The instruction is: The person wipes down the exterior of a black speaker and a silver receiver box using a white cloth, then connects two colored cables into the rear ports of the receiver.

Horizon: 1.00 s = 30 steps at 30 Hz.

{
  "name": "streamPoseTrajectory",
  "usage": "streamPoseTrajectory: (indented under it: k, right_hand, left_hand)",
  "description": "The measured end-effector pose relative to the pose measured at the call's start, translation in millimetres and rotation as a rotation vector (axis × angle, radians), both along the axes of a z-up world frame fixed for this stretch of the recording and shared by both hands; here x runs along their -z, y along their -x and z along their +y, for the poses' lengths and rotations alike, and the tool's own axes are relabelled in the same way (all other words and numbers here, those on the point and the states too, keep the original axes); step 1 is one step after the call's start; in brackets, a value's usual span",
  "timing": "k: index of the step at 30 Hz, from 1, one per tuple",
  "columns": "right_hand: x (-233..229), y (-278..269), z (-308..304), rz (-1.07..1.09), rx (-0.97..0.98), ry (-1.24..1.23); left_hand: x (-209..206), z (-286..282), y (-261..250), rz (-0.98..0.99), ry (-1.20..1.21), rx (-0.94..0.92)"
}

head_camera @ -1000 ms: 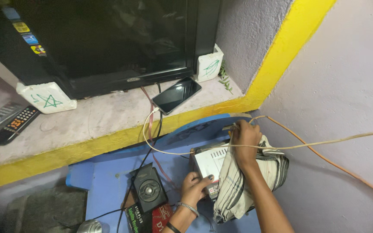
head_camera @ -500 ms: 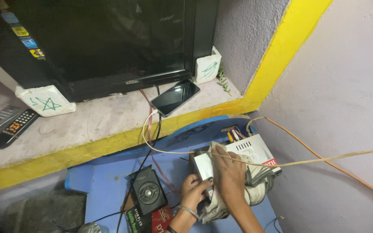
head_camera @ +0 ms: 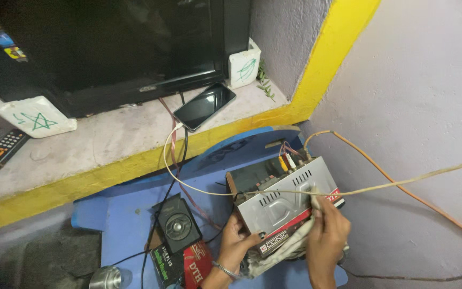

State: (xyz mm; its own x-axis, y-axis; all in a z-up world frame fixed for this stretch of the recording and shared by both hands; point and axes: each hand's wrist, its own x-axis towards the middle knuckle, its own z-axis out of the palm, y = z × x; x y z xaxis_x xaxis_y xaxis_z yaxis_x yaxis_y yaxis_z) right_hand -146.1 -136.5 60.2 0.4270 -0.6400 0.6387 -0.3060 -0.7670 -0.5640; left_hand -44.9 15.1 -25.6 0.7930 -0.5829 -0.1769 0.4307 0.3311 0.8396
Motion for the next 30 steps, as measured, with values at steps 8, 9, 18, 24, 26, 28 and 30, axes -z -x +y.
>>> streamPoseTrajectory:
  k: [8, 9, 18, 24, 26, 28, 30]
  right_hand:
    - [72, 85, -48, -0.254, 0.218, -0.485]
    - [83, 93, -51, -0.247, 0.235, -0.496]
    - [152, 105, -44, -0.117, 0.282, -0.503]
    - [202, 98, -53, 0.140, 0.074, -0.745]
    - [213, 97, -51, 0.114, -0.004, -0.739]
    - [210, 97, -46, 0.110, -0.040, -0.737]
    - [194, 97, -37, 0.124, -0.036, -0.734]
  left_hand:
    - [43, 37, 43, -0.285, -0.096, 0.136]
    - [52, 39, 47, -0.336, -0.135, 0.138]
    - [72, 45, 49, -0.626, -0.419, 0.163]
    - [81, 42, 42, -0.671, -0.605, 0.155]
    - [88, 45, 37, -0.656, -0.652, 0.183]
    - [96, 49, 36, -0.671, -0.666, 0.211]
    - [103, 53, 38, -0.667, -0.597, 0.185]
